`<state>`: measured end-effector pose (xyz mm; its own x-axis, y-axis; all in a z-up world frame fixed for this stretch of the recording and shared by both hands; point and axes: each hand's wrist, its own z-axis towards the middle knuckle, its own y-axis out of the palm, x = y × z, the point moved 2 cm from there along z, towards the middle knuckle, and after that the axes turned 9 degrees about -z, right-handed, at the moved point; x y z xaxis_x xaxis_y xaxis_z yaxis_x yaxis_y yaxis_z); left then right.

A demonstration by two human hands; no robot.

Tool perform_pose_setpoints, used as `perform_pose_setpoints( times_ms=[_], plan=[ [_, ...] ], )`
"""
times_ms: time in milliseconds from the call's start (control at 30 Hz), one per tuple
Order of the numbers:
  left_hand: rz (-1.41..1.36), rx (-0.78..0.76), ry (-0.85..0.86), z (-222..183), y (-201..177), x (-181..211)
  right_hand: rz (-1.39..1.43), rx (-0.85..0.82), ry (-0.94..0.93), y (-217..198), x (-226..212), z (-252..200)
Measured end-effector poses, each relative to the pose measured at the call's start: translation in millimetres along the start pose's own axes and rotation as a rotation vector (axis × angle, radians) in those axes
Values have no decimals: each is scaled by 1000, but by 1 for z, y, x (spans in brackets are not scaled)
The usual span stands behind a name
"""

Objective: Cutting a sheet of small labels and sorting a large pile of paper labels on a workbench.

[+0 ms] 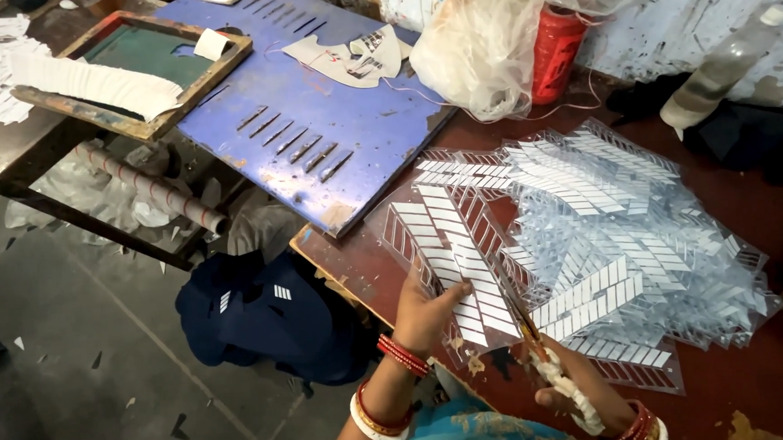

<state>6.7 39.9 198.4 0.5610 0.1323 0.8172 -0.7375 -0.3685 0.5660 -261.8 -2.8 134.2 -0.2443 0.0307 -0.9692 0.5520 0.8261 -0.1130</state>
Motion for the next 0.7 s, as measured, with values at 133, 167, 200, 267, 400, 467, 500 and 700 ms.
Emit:
perform_pose_setpoints(
  times_ms=[133,167,200,267,400,467,500,700],
  plan=[
    [1,11,-11,-3,4,2,-41,45,84,-2,6,-5],
    [0,11,-8,-4,4,3,-43,44,82,-2,13,-5],
    [-14,28,-43,-5,4,2,-54,57,70,-2,20,-4],
    [-28,43,-77,-7,5,0,-66,69,57,-1,31,-6],
    [-138,55,-85,-8,5,-10,99,106,228,2,31,-9],
    [-184,58,-91,-11,7,-9,127,117,275,-1,30,-5],
    [-116,58,-121,-14,11,-6,77,95,249,-4,34,-2],
    [-6,26,-219,-26,22,-10,-66,-5,55,-3,-15,11]
  ],
)
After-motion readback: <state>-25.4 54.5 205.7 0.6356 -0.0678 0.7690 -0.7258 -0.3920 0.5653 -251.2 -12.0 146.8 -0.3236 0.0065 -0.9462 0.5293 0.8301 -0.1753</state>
